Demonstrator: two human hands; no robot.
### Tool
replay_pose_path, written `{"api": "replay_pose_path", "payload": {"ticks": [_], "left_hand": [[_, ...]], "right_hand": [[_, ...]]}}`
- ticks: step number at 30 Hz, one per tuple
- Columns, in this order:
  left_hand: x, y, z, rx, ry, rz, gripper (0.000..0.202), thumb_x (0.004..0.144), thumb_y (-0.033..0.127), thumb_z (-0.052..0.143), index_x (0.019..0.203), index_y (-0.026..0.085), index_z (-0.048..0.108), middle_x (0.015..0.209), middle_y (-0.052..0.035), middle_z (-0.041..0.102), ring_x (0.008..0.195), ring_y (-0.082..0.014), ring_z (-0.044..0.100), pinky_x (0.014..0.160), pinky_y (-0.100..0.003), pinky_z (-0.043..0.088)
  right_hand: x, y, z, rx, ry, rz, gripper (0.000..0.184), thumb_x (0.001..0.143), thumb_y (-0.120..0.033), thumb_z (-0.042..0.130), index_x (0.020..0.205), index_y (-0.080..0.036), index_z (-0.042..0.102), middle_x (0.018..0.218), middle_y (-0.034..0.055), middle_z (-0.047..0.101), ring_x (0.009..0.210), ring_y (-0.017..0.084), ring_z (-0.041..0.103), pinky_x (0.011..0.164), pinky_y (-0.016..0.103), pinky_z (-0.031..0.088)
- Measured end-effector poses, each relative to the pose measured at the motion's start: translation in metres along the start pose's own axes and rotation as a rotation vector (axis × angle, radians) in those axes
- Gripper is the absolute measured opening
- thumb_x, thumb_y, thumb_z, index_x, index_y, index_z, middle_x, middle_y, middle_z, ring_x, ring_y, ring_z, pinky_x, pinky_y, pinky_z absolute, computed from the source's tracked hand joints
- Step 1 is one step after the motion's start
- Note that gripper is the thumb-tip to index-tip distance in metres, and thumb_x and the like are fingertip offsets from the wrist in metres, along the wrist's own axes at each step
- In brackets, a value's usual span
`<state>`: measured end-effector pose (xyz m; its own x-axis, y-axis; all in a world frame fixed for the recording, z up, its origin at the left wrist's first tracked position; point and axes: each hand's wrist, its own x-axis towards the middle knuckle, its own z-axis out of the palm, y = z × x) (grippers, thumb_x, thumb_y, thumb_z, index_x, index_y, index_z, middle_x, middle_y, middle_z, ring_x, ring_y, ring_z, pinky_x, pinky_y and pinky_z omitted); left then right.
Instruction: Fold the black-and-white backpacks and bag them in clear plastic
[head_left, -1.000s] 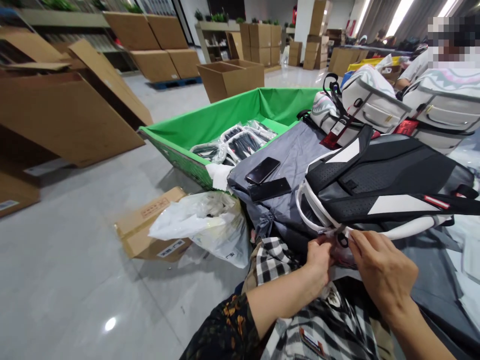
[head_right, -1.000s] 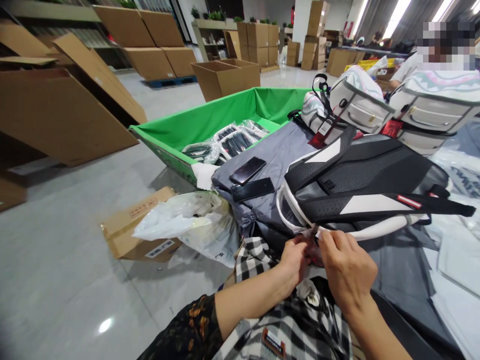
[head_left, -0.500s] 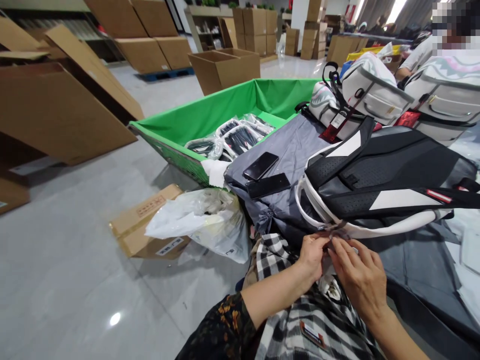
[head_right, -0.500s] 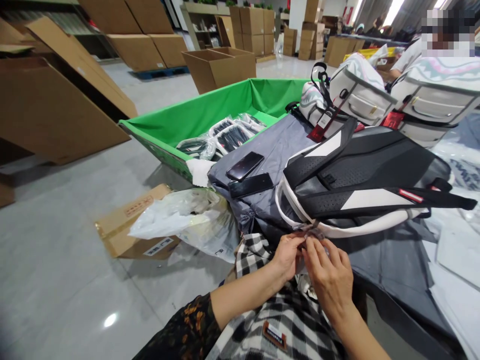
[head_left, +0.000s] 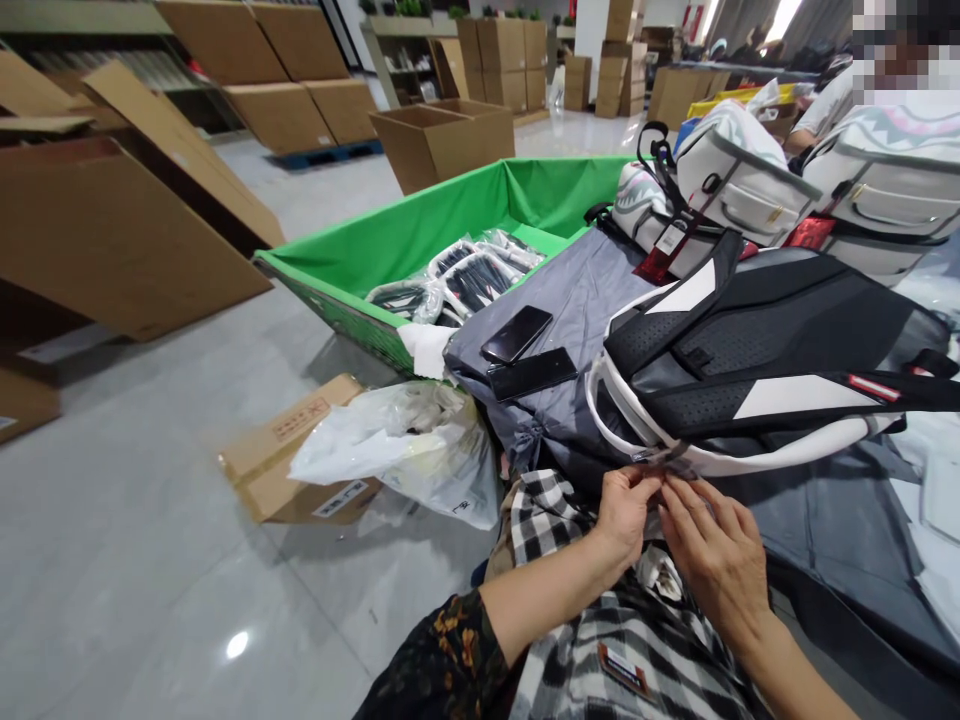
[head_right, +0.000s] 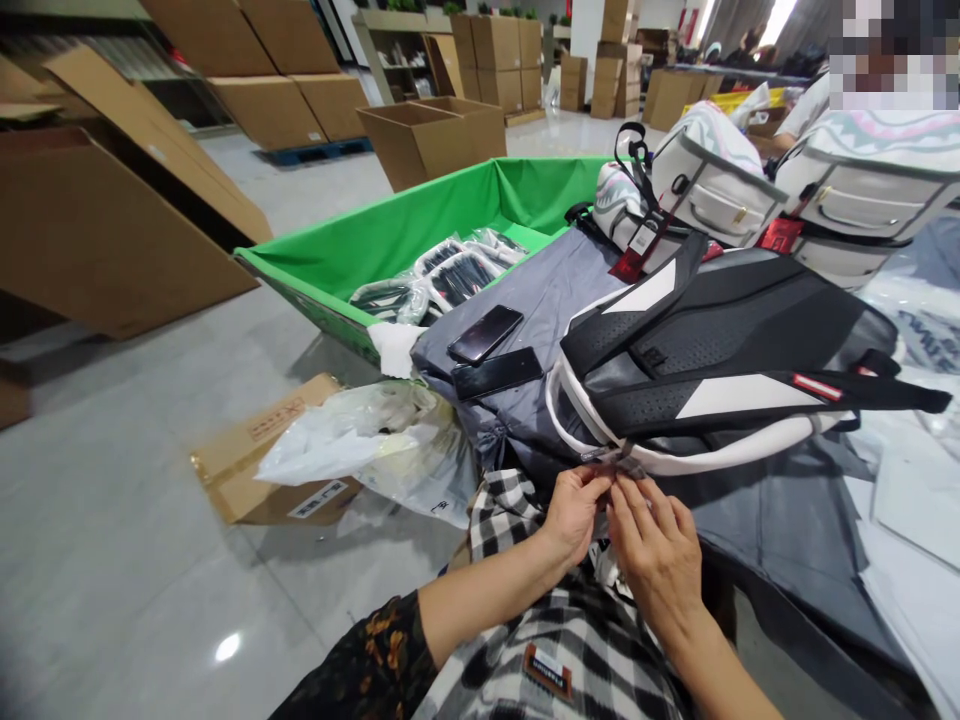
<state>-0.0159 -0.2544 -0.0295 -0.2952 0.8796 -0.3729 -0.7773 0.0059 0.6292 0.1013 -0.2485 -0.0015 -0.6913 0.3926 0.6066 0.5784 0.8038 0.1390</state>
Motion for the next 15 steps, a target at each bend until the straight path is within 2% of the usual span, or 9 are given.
{"api": "replay_pose_path", "payload": {"ticks": [3,5,7,9,12,15], "left_hand": [[0.005,-0.003,0.007,0.05,0.076,0.022,0.018,0.052,0.028,0.076,0.061,0.012,0.073,0.061,-0.0031,0.066,0.057,-0.0106,0.05,0.059,-0.024,0.041],[0.009,-0.005,0.011,0.07,0.108,0.033,0.016,0.051,0.025,0.074,0.061,0.012,0.072,0.061,-0.0028,0.066,0.057,-0.0106,0.049,0.058,-0.024,0.04],[0.011,-0.007,0.012,0.089,0.142,0.048,0.016,0.05,0.023,0.072,0.062,0.012,0.072,0.063,-0.0026,0.067,0.059,-0.0117,0.051,0.06,-0.024,0.042],[0.012,-0.008,0.012,0.109,0.175,0.065,0.015,0.05,0.022,0.071,0.062,0.013,0.072,0.064,-0.0024,0.068,0.06,-0.0122,0.052,0.06,-0.024,0.043],[0.007,-0.007,0.009,0.147,0.212,0.082,0.014,0.051,0.024,0.073,0.06,0.013,0.071,0.062,-0.0024,0.067,0.06,-0.0129,0.052,0.06,-0.025,0.043],[0.0,-0.003,0.007,0.238,0.188,0.127,0.019,0.058,0.032,0.075,0.061,0.013,0.074,0.062,-0.003,0.068,0.06,-0.0142,0.053,0.061,-0.026,0.043]], "right_hand": [[0.003,0.004,0.001,0.111,0.123,0.085,0.019,0.096,-0.013,0.061,0.115,-0.016,0.062,0.109,0.0101,0.073,0.098,0.021,0.066,0.087,0.035,0.048],[0.006,0.006,0.008,0.061,0.203,0.204,0.019,0.095,-0.019,0.064,0.115,-0.016,0.062,0.103,0.0113,0.071,0.091,0.021,0.065,0.082,0.034,0.049],[0.009,0.007,0.017,-0.035,0.216,0.276,0.018,0.097,-0.026,0.062,0.111,-0.015,0.061,0.093,0.0107,0.068,0.083,0.022,0.061,0.076,0.034,0.048],[0.012,0.008,0.026,-0.106,0.193,0.27,0.013,0.099,-0.026,0.058,0.104,-0.015,0.061,0.084,0.0087,0.064,0.078,0.022,0.057,0.072,0.033,0.044],[0.013,0.009,0.031,-0.17,0.17,0.216,0.003,0.098,-0.018,0.058,0.096,-0.017,0.06,0.082,0.0063,0.062,0.076,0.019,0.055,0.07,0.032,0.039],[0.014,0.01,0.028,-0.229,0.155,0.148,0.01,0.096,-0.014,0.058,0.088,-0.02,0.062,0.083,0.0054,0.063,0.076,0.018,0.054,0.069,0.033,0.035]]}}
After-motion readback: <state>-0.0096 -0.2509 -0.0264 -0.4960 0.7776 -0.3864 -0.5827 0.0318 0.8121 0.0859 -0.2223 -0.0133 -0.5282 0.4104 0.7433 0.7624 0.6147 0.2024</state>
